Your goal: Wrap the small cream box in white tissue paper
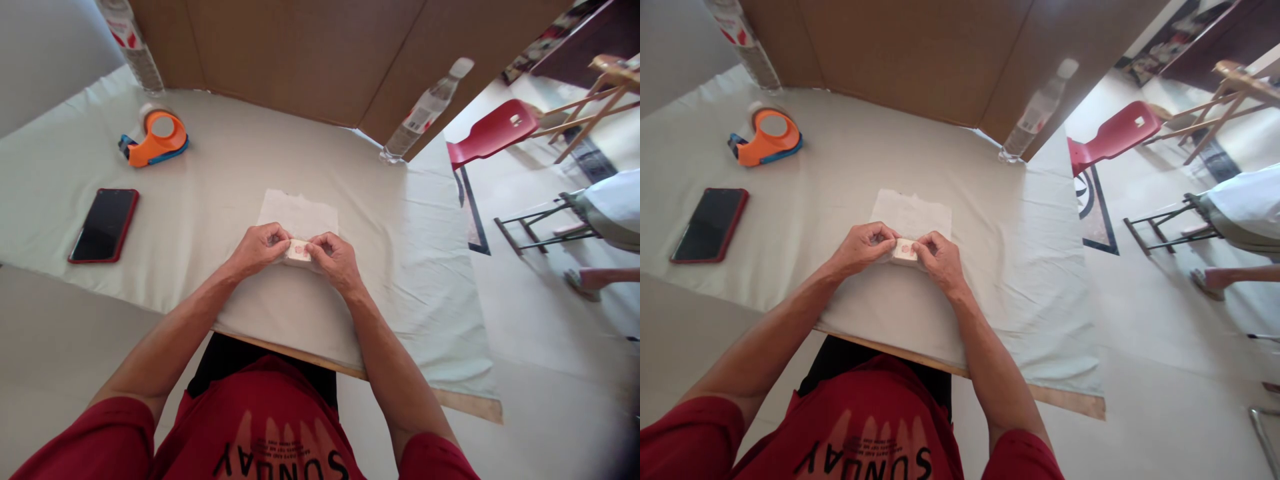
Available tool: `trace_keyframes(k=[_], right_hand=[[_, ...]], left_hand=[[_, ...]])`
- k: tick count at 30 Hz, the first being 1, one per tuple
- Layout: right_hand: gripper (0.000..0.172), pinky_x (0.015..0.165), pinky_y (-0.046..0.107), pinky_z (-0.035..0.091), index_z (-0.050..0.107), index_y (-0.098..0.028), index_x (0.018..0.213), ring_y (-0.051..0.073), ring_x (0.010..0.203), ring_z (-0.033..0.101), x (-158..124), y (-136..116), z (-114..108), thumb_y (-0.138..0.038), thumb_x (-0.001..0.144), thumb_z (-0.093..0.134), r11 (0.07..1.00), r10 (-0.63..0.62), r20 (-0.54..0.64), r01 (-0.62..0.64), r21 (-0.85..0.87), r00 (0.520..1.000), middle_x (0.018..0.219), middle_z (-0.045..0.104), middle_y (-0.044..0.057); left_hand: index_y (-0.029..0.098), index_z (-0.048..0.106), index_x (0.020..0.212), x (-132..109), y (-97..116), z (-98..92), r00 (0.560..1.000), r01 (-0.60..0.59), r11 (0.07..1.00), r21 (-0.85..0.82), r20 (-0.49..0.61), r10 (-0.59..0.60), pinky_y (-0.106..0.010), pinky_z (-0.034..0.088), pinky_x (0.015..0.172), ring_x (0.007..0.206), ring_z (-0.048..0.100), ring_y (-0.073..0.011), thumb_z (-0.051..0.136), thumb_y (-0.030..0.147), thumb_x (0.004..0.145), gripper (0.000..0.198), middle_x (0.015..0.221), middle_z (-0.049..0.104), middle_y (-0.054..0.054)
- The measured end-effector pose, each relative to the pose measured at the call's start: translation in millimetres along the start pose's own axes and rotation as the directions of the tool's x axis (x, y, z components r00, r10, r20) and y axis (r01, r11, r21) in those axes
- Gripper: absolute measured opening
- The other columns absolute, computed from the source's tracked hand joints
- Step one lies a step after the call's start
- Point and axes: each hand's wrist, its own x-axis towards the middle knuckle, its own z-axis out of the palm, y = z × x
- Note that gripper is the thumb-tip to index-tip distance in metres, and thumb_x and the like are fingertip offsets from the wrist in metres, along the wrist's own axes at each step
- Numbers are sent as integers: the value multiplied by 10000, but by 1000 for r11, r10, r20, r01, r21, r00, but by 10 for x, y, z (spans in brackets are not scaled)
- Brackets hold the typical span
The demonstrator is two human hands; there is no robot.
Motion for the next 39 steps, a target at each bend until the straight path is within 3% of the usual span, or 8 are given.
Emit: trace_keyframes(k=[19, 39], right_hand=[[147, 699, 274, 454, 625, -206, 737, 142, 689, 585, -18, -34, 15, -330, 815, 619, 999, -26, -35, 24, -37, 999, 723, 680, -7], [165, 607, 258, 430, 608, -209, 734, 125, 611, 540, -93, -59, 38, -362, 791, 635, 999, 41, -4, -41, 16, 999, 661, 622, -18]], left_hand=[[165, 677, 762, 18, -10, 24, 1000, -10, 999, 34, -16, 11, -252, 450, 669, 703, 607, -139, 594, 305, 795, 166, 851, 765, -35], [157, 678, 761, -8, 32, -36, 996, 41, 999, 3, 79, -42, -231, 374, 583, 621, 494, -109, 610, 335, 765, 190, 682, 638, 14]])
